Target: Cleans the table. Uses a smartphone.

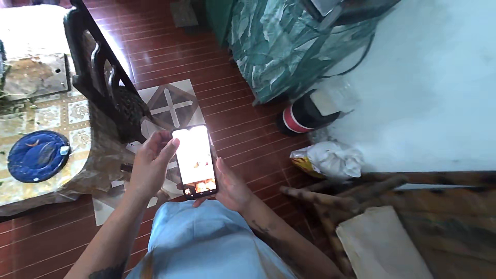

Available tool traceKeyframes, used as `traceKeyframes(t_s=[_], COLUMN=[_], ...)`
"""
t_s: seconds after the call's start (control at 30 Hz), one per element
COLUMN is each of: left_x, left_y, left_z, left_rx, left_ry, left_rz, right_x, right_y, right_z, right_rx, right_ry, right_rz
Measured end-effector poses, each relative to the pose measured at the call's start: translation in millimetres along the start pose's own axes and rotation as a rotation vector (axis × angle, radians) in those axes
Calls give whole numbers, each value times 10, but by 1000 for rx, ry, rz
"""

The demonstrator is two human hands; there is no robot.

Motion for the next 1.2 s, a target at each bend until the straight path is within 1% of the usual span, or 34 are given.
traceKeyframes(t_s=[0.1,0.4,0.5,0.63,0.7,0.77,0.87,0.93,1.0,1.2], left_x=[-26,9,7,-21,30,171,453,542,536,374], left_y=[39,49,20,-24,-54,-85,-127,-123,-87,24], left_z=[-20,-79,-69,-29,26,101,232,324,387,483], left_rx=[-32,-98,-79,-74,-49,10,102,132,164,252], left_ry=[37,-3,5,64,88,87,30,2,6,90], left_rz=[-32,-97,-40,33,82,142,201,224,246,296], right_x=[-9,-21,-14,17,39,72,144,169,191,204], right_y=[-1,52,66,63,48,35,10,0,6,98], right_z=[7,-34,-45,-53,-52,-48,-40,-39,-37,-28], right_rx=[-2,-6,-2,-14,-21,-25,-27,-20,-17,23], right_ry=[-15,1,-3,-11,-28,-41,-59,-62,-71,-98], right_rz=[-17,6,-4,1,5,14,-12,-33,-34,-31])
Point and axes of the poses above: each hand's wrist, its own z-axis away from the middle knuckle, its own y-axis out of the palm, x = y × z, the point moved 7 cm from there along -z, towards the middle knuckle, and after that the axes turned 10 degrees about z, right-handed, at the moved point
